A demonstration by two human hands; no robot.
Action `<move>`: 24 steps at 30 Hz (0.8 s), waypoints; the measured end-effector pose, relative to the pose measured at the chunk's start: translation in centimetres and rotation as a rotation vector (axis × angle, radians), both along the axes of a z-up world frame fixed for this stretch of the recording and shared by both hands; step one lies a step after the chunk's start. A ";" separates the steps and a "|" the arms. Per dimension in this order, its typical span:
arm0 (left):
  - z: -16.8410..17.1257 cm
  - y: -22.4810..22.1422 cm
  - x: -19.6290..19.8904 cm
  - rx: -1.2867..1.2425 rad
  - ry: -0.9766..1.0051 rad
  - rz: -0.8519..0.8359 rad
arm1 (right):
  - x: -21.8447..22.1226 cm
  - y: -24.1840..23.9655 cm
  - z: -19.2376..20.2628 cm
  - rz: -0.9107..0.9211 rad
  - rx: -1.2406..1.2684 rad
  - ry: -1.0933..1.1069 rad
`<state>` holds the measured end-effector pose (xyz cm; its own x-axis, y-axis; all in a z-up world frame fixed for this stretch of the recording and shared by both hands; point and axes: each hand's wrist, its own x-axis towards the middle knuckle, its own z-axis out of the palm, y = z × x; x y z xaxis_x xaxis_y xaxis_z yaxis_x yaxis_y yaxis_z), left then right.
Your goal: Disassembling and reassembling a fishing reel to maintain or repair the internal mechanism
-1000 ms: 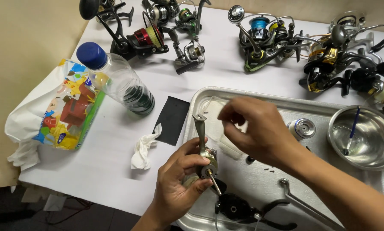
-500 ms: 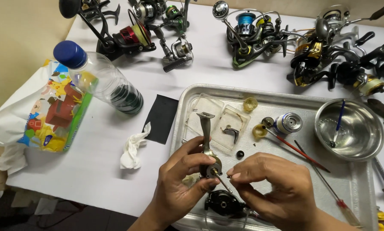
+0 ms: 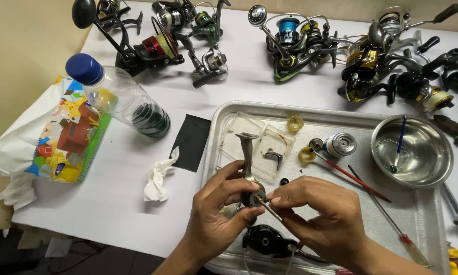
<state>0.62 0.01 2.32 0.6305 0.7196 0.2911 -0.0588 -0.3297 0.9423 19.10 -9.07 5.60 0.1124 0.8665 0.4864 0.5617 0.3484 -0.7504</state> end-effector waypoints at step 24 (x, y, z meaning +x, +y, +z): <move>0.1 0.0 0.9 -0.102 0.136 0.017 | 0.9 0.1 -0.1 -0.026 -0.039 -0.233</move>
<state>1.54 0.01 2.42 0.6467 0.7517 0.1289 0.0763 -0.2319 0.9697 20.01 -9.01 5.45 0.0232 0.8832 0.4685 0.7297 0.3053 -0.6118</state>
